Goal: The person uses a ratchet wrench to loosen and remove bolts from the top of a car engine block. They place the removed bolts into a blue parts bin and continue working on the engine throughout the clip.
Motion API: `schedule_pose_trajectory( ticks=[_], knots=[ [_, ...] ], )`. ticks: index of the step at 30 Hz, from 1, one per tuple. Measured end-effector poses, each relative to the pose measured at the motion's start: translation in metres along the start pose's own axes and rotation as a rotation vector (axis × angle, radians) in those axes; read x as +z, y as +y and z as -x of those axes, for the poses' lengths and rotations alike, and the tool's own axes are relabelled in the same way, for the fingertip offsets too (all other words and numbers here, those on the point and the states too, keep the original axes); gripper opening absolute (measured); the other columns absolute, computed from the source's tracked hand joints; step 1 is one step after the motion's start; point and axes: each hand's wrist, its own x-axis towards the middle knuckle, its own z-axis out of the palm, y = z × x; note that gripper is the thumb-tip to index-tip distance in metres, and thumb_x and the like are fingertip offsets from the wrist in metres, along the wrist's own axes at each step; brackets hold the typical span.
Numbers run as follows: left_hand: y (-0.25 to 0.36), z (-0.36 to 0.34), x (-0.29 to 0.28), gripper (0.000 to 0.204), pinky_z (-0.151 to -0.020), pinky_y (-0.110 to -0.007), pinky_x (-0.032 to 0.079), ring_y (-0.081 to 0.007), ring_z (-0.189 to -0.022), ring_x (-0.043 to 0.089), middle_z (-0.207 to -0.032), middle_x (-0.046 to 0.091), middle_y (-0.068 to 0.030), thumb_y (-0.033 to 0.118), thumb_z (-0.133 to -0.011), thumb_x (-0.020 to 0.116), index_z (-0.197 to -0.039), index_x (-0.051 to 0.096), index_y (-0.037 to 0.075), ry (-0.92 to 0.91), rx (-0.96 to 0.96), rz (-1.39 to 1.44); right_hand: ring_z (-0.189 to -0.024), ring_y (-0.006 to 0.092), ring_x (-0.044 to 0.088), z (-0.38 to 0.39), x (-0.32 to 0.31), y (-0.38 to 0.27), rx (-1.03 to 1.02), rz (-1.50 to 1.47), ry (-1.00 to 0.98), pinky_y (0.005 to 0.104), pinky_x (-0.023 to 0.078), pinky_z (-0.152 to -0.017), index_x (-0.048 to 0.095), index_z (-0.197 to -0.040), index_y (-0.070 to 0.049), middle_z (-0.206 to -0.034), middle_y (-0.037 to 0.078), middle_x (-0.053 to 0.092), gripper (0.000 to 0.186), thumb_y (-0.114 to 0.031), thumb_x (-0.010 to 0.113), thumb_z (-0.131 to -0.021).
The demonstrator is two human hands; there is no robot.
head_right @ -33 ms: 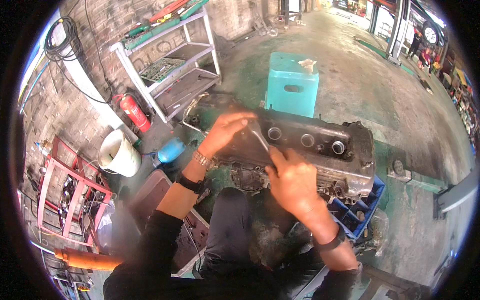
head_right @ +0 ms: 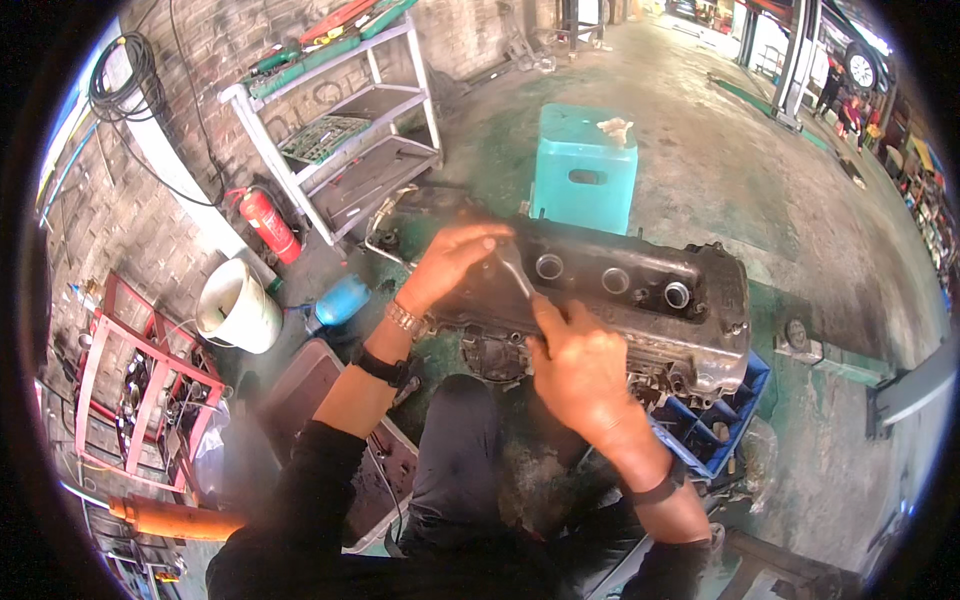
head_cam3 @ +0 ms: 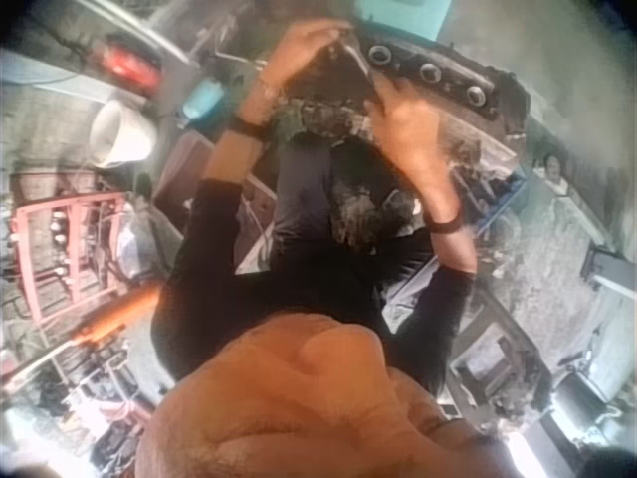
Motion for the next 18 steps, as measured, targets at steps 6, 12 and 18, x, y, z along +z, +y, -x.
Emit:
schedule_pose_trajectory(
  ticks=[6, 12, 18],
  knots=[
    [-0.001, -0.001, -0.002, 0.024, -0.071, -0.024, 0.049, -0.0066, -0.075, 0.055, -0.093, 0.069, -0.0012, 0.012, -0.099, 0.058, -0.115, 0.069, 0.0, 0.008, -0.001, -0.039, -0.084, 0.0395, 0.065, 0.013, 0.024, -0.032, 0.0, -0.058, -0.011, 0.0453, 0.055, -0.07, 0.055, -0.124, -0.002, -0.1, 0.021, 0.06, 0.052, -0.006, 0.071, -0.074],
    [-0.003, 0.001, -0.001, 0.025, -0.069, -0.025, 0.049, -0.0082, -0.073, 0.058, -0.089, 0.068, -0.0017, 0.014, -0.098, 0.059, -0.117, 0.068, -0.001, 0.011, -0.015, -0.017, -0.088, 0.0458, 0.062, 0.006, 0.006, -0.012, 0.046, -0.166, -0.01, 0.0487, 0.053, -0.076, 0.053, -0.127, 0.0, -0.101, 0.025, 0.061, 0.057, -0.002, 0.07, -0.073],
    [-0.01, 0.0, -0.002, 0.025, -0.067, -0.026, 0.049, -0.0089, -0.073, 0.058, -0.086, 0.067, -0.002, 0.016, -0.098, 0.062, -0.115, 0.068, -0.002, 0.023, 0.006, -0.037, -0.092, 0.0223, 0.067, -0.021, -0.031, 0.034, 0.049, -0.363, -0.209, 0.0331, 0.051, -0.084, 0.062, -0.119, 0.004, -0.101, 0.02, 0.069, 0.047, 0.004, 0.07, -0.072]
  ],
)
